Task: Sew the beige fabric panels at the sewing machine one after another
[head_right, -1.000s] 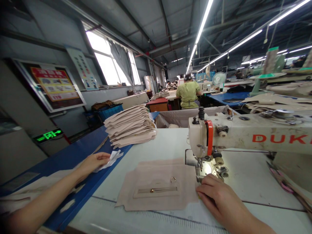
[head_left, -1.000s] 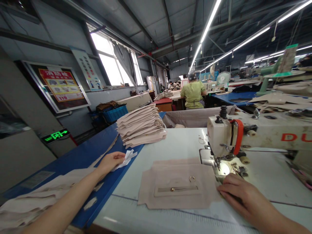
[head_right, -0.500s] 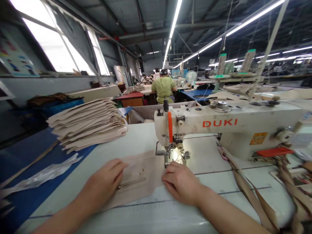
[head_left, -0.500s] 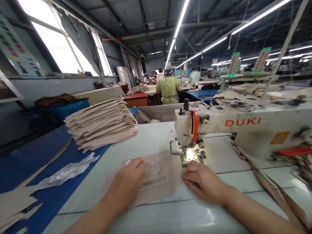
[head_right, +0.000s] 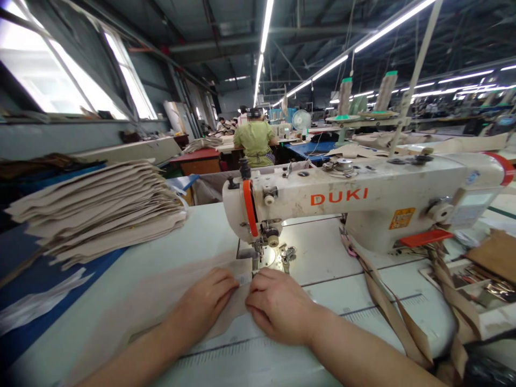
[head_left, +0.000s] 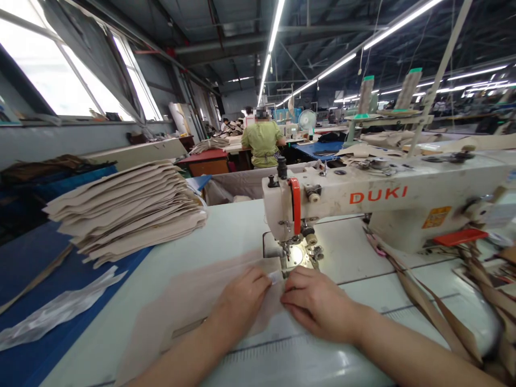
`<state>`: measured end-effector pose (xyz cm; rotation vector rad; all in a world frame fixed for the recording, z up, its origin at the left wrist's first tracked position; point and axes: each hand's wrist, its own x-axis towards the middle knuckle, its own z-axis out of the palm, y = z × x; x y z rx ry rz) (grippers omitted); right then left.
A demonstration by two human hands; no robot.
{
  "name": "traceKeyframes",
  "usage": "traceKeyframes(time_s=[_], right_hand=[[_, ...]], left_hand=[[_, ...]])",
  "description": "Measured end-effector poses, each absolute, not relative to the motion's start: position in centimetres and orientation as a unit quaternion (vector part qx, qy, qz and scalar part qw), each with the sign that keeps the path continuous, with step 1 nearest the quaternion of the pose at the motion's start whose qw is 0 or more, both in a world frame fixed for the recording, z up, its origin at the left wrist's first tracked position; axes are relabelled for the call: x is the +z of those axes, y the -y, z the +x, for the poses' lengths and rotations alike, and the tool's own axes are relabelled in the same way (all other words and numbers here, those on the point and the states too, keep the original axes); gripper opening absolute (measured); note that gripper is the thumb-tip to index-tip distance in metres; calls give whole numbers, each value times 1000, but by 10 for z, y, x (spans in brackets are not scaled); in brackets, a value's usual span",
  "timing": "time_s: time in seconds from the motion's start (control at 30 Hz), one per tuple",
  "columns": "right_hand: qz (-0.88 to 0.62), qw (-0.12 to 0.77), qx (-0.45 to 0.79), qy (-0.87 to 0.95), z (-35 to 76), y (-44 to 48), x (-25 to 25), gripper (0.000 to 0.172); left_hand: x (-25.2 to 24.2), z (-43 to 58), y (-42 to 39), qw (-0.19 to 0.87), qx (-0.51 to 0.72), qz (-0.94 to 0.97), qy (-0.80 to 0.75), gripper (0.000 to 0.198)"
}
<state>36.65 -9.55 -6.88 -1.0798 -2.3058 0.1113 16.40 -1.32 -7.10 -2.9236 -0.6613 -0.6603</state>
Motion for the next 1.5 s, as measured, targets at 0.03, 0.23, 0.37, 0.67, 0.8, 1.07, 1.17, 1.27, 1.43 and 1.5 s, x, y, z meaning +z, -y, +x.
traceKeyframes(time_s=[0.03,0.23,0.37,0.67,0.8,1.07,1.17,1.27,1.43,1.5], right_hand=[[-401,289,43,869,366,96,-68,19],[-397,252,41,882,365,99,-67,21],[-406,238,32,882,365,99,-66,20],[-413,216,25,884,365,100,-65,16],[-413,216,27,884,364,99,-66,17],[-413,222,34,883,364,97,-67,17],[-412,222,36,883,364,97,-66,18],[-412,230,41,881,364,98,-65,17],[-432,253,27,865,368,93,-68,18],[-452,261,15,853,371,89,-70,20]], left_hand=[[-71,164,12,23,-221,-951,215,32],[-74,167,4,13,-199,-961,192,32],[-72,171,-2,26,-176,-971,159,31],[-78,174,-8,72,-188,-972,119,21],[-83,172,-7,63,-236,-963,112,23],[-86,174,-5,66,-274,-953,108,28],[-88,174,-5,62,-270,-954,116,27],[-90,173,-5,59,-259,-956,124,27],[-91,173,-5,69,-258,-955,126,30],[-89,173,-4,77,-263,-954,124,30]])
